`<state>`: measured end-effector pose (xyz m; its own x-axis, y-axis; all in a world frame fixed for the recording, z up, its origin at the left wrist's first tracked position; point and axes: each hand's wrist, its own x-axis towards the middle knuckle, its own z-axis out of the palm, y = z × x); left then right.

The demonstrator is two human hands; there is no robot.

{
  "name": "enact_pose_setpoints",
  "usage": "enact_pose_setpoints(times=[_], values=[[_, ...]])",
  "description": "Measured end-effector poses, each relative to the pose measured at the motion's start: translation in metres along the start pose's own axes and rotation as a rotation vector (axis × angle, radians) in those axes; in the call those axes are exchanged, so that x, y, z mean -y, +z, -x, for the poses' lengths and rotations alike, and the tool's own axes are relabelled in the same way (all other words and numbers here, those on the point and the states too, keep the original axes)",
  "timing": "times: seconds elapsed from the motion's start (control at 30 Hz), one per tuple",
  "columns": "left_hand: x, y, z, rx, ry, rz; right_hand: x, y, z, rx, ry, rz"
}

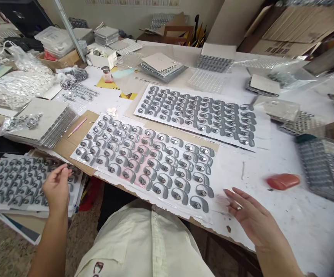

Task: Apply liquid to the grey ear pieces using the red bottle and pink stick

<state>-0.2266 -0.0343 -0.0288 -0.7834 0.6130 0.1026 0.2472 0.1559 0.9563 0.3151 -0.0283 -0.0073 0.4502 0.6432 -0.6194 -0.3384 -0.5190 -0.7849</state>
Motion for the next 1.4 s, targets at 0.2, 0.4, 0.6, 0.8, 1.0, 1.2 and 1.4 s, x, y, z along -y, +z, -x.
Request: enact_pose_setpoints(times=[0.2,0.4,0.6,0.8,1.0,1.2,1.4], values=[[-0.007,0.012,0.062,0.207,-0.280,0.217,-0.004,-0.008,0.004,0.162,0.098,0.016],[-0.023,0.039,0.098,0.411,-0.481,0.249,0.001,0.005,0.002,0.225,0.220,-0.014],[-0.023,0.038,0.114,0.490,-0.530,0.213,0.007,0.011,-0.002,0.257,0.225,0.051],[-0.030,0.038,0.105,0.500,-0.458,0.104,0.014,0.012,-0.005,0.308,0.275,0.087],[-0.031,0.047,0.102,0.520,-0.452,0.113,0.018,0.021,0.000,0.190,0.113,0.228],[-0.032,0.047,0.105,0.524,-0.494,0.119,0.019,0.032,0.005,0.272,0.055,0.210],[-0.039,0.043,0.116,0.655,-0.600,0.080,0.013,0.038,0.000,0.264,0.070,0.099]])
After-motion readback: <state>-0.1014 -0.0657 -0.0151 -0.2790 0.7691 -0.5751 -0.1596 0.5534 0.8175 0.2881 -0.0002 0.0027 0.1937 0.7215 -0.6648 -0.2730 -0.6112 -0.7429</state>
